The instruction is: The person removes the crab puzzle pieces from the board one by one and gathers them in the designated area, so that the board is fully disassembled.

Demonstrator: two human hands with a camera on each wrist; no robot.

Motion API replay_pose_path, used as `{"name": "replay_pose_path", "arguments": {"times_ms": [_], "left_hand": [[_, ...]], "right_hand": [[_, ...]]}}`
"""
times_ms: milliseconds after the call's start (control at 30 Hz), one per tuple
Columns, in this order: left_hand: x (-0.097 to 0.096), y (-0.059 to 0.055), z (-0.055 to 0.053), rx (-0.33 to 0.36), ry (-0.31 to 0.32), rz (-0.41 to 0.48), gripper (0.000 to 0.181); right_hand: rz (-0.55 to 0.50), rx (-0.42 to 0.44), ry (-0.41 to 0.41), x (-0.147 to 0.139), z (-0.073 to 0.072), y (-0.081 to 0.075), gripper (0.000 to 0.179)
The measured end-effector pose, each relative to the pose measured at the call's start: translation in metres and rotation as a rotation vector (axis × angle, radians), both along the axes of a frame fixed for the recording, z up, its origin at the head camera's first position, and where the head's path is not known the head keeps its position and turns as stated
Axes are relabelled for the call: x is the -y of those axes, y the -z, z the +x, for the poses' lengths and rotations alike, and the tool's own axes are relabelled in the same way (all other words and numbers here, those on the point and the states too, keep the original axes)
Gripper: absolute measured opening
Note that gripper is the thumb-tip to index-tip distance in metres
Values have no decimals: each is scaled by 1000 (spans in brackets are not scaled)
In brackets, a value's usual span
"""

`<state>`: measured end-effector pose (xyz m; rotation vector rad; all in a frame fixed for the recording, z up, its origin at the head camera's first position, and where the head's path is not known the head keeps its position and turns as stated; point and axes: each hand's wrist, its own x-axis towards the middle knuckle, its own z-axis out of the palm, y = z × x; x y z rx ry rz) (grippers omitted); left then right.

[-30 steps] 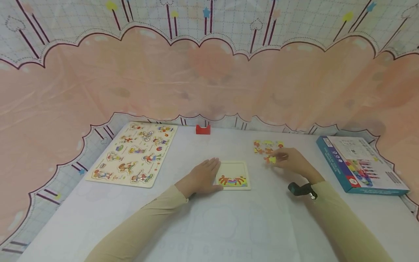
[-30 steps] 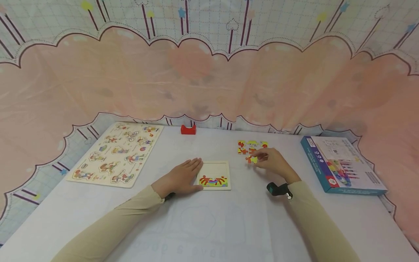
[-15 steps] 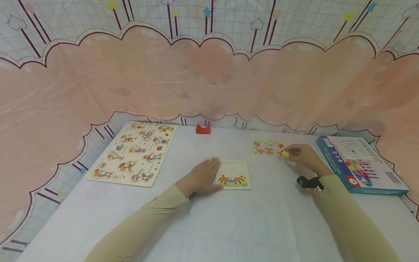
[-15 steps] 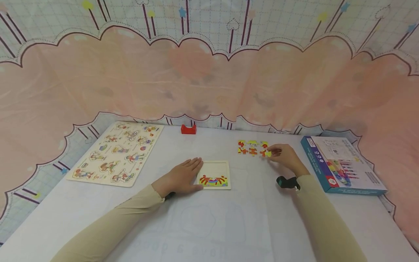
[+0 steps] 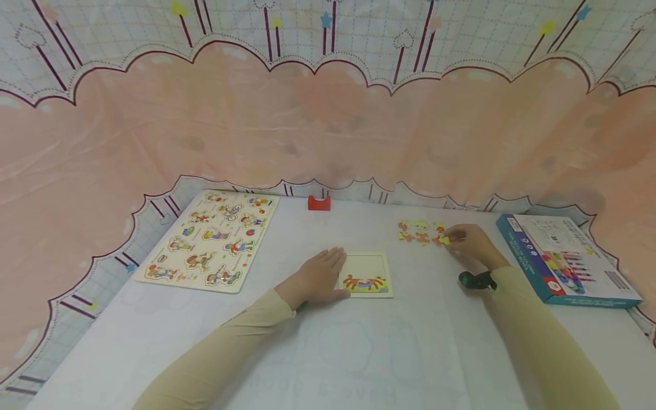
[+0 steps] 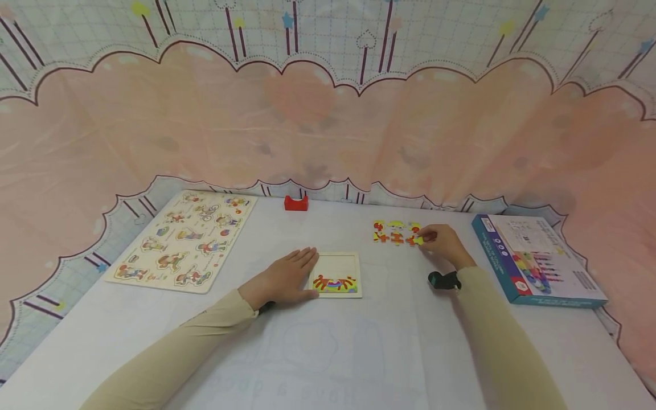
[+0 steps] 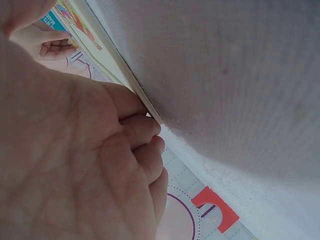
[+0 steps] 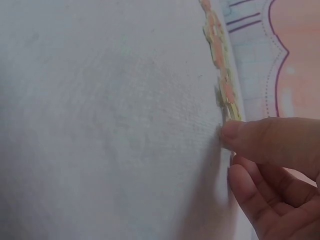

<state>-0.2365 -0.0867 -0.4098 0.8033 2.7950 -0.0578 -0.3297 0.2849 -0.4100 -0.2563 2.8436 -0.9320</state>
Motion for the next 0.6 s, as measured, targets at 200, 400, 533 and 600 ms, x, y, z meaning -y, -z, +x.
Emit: {"name": "replay_pose_path", "arguments": {"times_ms": [200, 400, 533, 600], "left_hand": [[0, -1, 1, 5, -7, -2, 88], [-1, -2, 1, 6, -8, -4, 88], [-1, -2, 1, 3, -6, -9, 88], [-1, -2, 1, 1, -4, -12, 88]], "right_hand": [[-5, -11, 0, 4, -1, 0, 38], [20, 55, 20, 3, -2, -3, 42], [44, 109, 57, 4, -3, -4, 42], [51, 122, 64, 4, -3, -5, 41]]}}
